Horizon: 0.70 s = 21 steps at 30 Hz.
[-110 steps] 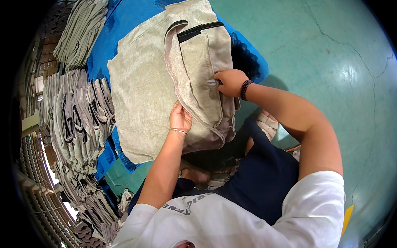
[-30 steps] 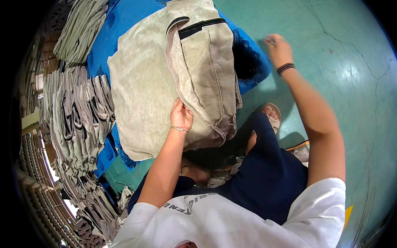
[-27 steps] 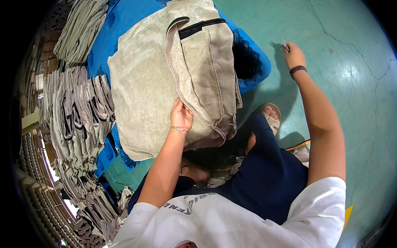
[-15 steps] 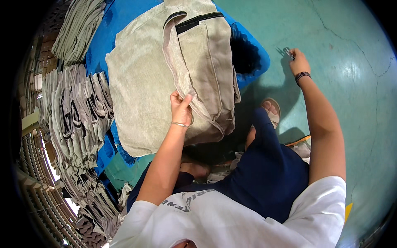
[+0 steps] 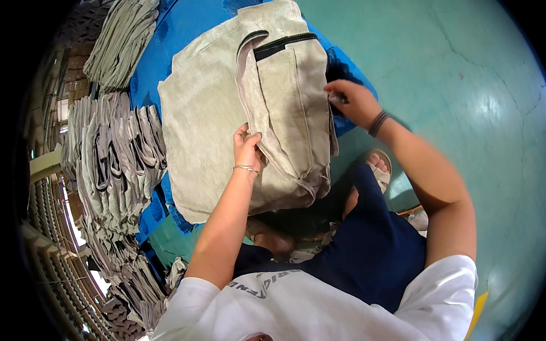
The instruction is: The person folds fabric covers by hand on a pallet, zipping one closed and placing it on a stack.
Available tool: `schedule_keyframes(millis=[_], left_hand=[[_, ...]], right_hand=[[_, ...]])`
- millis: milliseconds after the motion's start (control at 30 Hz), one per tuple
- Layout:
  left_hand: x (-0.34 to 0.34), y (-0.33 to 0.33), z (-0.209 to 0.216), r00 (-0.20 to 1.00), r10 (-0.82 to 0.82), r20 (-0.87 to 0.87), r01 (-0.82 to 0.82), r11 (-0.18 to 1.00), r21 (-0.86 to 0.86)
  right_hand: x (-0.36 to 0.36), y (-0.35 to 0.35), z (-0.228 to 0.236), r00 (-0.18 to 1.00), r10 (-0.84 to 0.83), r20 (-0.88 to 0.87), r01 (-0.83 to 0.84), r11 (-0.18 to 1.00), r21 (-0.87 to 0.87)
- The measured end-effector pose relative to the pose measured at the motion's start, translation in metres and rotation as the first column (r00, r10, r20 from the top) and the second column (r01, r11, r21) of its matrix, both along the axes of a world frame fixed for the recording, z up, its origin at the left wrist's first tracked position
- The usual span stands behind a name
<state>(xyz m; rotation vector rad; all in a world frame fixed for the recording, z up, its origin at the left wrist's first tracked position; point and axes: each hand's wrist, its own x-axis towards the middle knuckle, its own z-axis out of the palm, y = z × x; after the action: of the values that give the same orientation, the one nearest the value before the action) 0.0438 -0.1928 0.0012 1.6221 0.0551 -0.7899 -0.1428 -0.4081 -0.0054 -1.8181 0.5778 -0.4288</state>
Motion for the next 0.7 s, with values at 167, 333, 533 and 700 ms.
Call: schedule_keyframes(millis=[167, 333, 533, 700], left_hand=[[0.013, -0.017, 0.014, 1.000, -0.023, -0.014, 0.023, 0.999, -0.043], [0.022, 0.000, 0.006, 0.953, 0.217, -0.210, -0.242, 0.965, -0.100], [0.021, 0.043, -0.005, 0.872, 0.211, -0.442, -0.311, 0.936, -0.167], [-0.002, 0.045, -0.006, 0.906, 0.130, -0.404, -0.226, 0.953, -0.199]], right_hand=[[0.002, 0.016, 0.001, 0.973, 0.225, -0.056, -0.232, 0.953, -0.194], [-0.004, 0.021, -0.002, 0.966, 0.238, -0.101, -0.255, 0.942, -0.219], [0.019, 0.032, 0.000, 0.966, 0.173, -0.193, -0.063, 0.878, 0.475], [0.048, 0.055, -0.018, 0.962, 0.262, -0.075, -0.216, 0.901, 0.376]])
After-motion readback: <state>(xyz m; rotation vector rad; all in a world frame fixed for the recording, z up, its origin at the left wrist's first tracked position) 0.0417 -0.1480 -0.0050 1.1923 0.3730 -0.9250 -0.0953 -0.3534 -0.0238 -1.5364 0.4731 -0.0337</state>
